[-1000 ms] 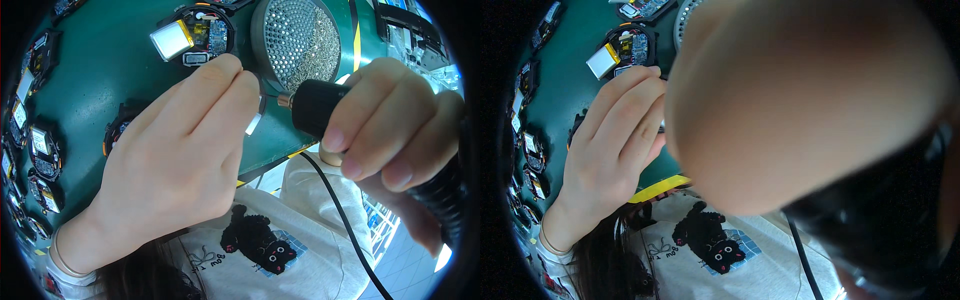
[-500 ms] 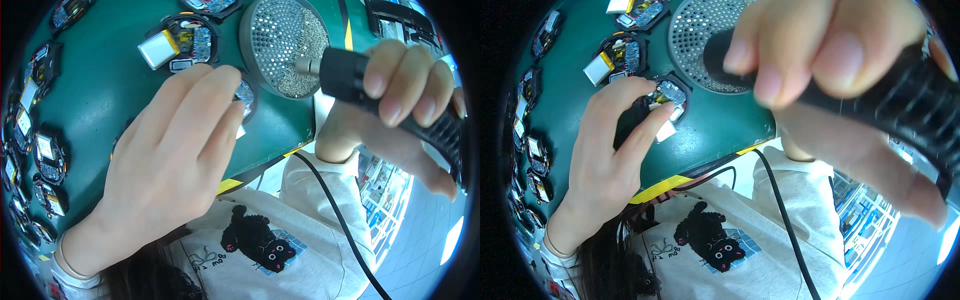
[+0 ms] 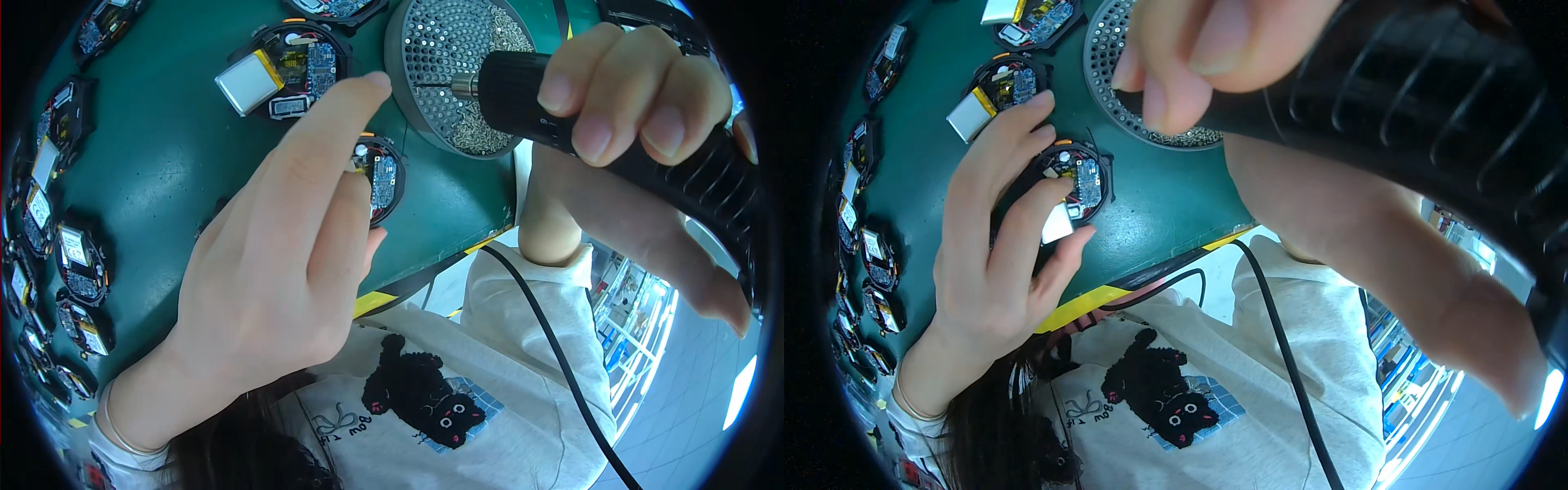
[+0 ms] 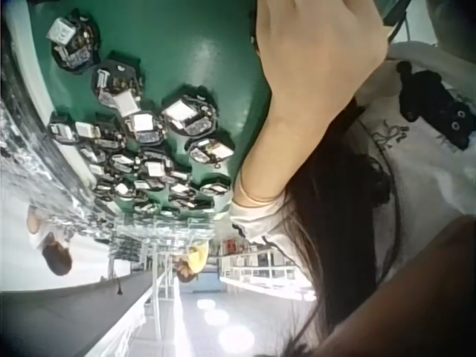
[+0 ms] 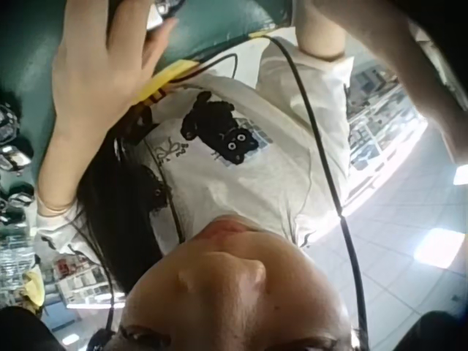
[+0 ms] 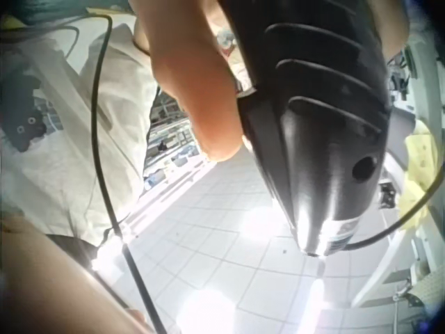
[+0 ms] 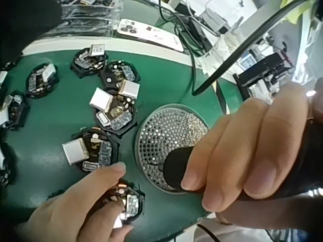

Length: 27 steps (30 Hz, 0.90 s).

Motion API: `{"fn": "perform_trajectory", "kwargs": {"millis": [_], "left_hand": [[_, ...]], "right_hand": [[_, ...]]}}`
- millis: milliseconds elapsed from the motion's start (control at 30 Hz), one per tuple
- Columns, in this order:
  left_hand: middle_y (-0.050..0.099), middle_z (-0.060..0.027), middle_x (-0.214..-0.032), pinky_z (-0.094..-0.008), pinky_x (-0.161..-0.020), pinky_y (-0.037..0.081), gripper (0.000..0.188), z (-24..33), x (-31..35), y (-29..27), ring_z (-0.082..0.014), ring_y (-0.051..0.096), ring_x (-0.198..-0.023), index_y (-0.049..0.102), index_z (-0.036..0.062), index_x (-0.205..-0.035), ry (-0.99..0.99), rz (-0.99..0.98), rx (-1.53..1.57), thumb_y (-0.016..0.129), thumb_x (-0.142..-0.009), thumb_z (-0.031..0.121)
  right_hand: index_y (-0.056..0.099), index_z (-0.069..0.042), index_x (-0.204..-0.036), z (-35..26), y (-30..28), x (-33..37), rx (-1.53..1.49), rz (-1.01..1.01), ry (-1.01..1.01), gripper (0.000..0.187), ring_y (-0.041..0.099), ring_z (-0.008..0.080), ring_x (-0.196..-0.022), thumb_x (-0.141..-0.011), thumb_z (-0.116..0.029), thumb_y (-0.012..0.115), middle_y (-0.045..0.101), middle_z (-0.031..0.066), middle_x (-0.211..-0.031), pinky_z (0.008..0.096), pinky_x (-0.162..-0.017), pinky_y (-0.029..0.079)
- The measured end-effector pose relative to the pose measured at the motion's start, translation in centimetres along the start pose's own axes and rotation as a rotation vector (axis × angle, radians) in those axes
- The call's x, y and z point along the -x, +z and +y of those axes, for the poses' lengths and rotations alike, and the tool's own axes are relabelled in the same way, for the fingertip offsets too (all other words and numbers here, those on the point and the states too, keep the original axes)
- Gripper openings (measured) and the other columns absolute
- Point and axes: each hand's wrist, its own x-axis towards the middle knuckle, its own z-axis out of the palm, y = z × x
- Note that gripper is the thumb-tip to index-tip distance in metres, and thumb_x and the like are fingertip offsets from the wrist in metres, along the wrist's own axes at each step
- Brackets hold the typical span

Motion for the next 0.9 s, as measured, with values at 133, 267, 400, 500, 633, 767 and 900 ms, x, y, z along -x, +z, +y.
{"fn": "perform_trajectory", "kwargs": {"millis": [133, 267, 400, 500, 633, 767, 900], "left_hand": [[0.048, -0.0276, -0.127, -0.0392, -0.092, 0.049, 0.036, 0.1, -0.3, 0.0, -0.0383, 0.053, -0.113, 0.057, -0.004, -0.096, 0.001, 0.006, -0.009, 0.076, -0.066, 0.0], [0.05, -0.0261, -0.126, -0.0395, -0.093, 0.048, 0.034, 0.4, -0.4, 0.3, -0.0379, 0.053, -0.114, 0.058, -0.0034, -0.094, -0.045, 0.019, 0.005, 0.076, -0.065, 0.0], [0.051, -0.0253, -0.125, -0.0407, -0.092, 0.047, 0.036, 0.7, -0.3, -0.1, -0.0381, 0.053, -0.114, 0.058, -0.0033, -0.096, -0.061, 0.026, -0.008, 0.076, -0.064, -0.001], [0.052, -0.0248, -0.124, -0.0418, -0.091, 0.048, 0.039, 0.1, -0.6, 0.3, -0.038, 0.054, -0.113, 0.059, -0.0035, -0.099, -0.079, -0.001, 0.128, 0.075, -0.064, -0.001], [0.053, -0.0242, -0.122, -0.0429, -0.09, 0.048, 0.041, 0.2, -0.3, -0.2, -0.0385, 0.055, -0.11, 0.059, -0.0038, -0.103, -0.085, -0.008, 0.093, 0.075, -0.065, 0.001], [0.053, -0.0239, -0.121, -0.0429, -0.089, 0.048, 0.04, 0.0, 0.4, 0.1, -0.0388, 0.055, -0.109, 0.059, -0.0045, -0.102, -0.082, 0.016, 0.041, 0.074, -0.065, 0.001], [0.053, -0.0239, -0.122, -0.0424, -0.089, 0.048, 0.039, 0.1, -0.1, 0.1, -0.0382, 0.055, -0.109, 0.06, -0.0051, -0.1, -0.076, 0.026, 0.087, 0.074, -0.063, 0.0]], "right_hand": [[0.056, -0.007, -0.11, -0.5, -0.4, 0.3, 0.01, -0.004, 0.027, 0.088, 0.057, 0.021, -0.081, -0.061, -0.079, 0.065, 0.06, 0.009, -0.096, 0.0349, -0.073, 0.045], [0.057, -0.006, -0.107, -1.4, -0.7, 0.5, 0.052, 0.002, 0.074, 0.087, 0.058, 0.021, -0.08, -0.061, -0.079, 0.066, 0.06, 0.0095, -0.094, 0.0342, -0.073, 0.045], [0.057, -0.006, -0.094, -2.5, -0.1, 1.1, -0.043, 0.123, 0.03, 0.08, 0.061, 0.0208, -0.071, -0.059, -0.077, 0.069, 0.061, 0.0102, -0.078, 0.0302, -0.068, 0.049], [0.056, -0.004, -0.092, -1.9, 2.8, 0.8, -0.061, 0.213, 0.023, 0.066, 0.062, 0.0188, -0.061, -0.069, -0.064, 0.072, 0.06, 0.0098, -0.072, 0.0272, -0.059, 0.053], [0.054, -0.002, -0.096, -1.6, 4.6, 0.1, -0.006, 0.17, 0.071, 0.063, 0.061, 0.0176, -0.06, -0.074, -0.059, 0.071, 0.059, 0.0101, -0.075, 0.0266, -0.055, 0.054], [0.053, -0.002, -0.097, -1.1, 5.1, -0.1, 0.004, 0.135, 0.059, 0.062, 0.061, 0.0174, -0.06, -0.075, -0.058, 0.07, 0.059, 0.01, -0.075, 0.0265, -0.055, 0.054], [0.053, -0.002, -0.098, -1.7, 5.4, -0.3, 0.034, 0.111, 0.068, 0.062, 0.061, 0.0172, -0.059, -0.076, -0.057, 0.07, 0.059, 0.0099, -0.076, 0.0265, -0.054, 0.054]]}}
